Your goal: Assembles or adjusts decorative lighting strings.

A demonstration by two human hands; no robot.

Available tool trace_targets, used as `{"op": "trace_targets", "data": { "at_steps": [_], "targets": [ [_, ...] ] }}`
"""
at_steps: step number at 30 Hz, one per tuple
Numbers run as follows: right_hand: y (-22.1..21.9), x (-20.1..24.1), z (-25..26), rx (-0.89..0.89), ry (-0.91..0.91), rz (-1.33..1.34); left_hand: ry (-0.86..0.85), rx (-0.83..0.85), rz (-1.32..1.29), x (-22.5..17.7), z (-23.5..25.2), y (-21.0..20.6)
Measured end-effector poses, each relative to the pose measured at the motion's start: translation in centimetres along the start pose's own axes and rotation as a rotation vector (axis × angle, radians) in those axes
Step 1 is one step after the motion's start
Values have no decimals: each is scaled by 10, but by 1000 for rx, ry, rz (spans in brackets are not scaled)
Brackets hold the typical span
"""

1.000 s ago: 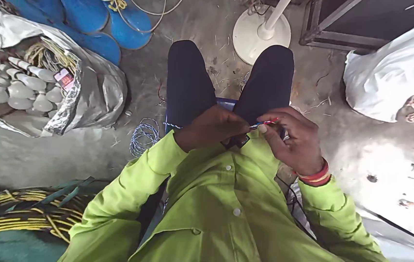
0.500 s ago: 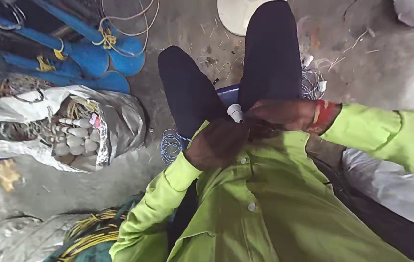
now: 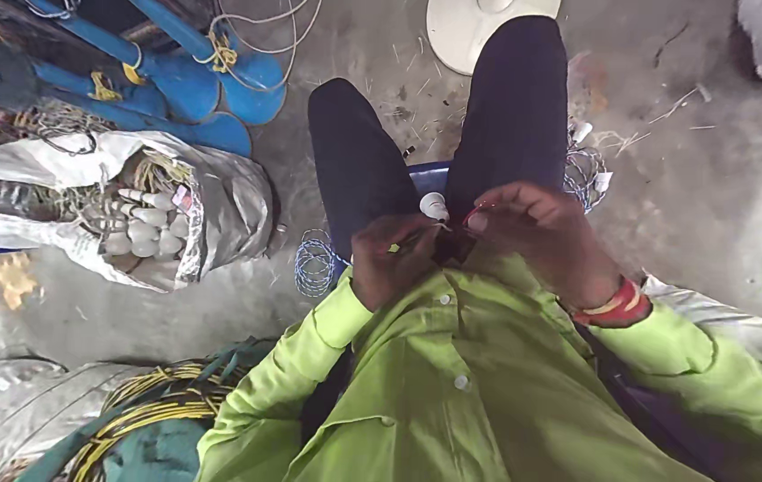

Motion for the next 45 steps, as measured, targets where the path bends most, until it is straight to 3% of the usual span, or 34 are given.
{"op": "trace_targets", "data": {
  "at_steps": [5,9,14,18,24,32,37,45],
  "targets": [
    [0,5,-2,-49,70,61,-10,-9,55,-2,-2,0],
    [-1,8,-1,-36,114,87,112,-3,87,-1,-1,0],
    [-11,16,0,-27,199,-82,299,81,-34,8,1,-2],
    [-14,17,0,-44,257,-145,286,113,-80,7,1,-5],
    [-17,9,0,-25,186,-250,242,119,-21,6,2,-8],
    [-17,17,-1,-63,271,-294,345,123,-23,5,-2,-6],
    [-21,8,-2,14,143,-279,467,120,-94,8,-9,-9],
    [-14,-9,6,-28,65,-290,480,146,-176,23,-2,-18]
  ]
}}
Point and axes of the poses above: each hand's wrist, its own z-axis towards the middle knuckle, its own y-axis out of the back of the hand, x = y × z, the point moved 9 cm from there along z, towards the middle knuckle, and after that the axes turned 8 degrees about y, right-handed, at the moved point
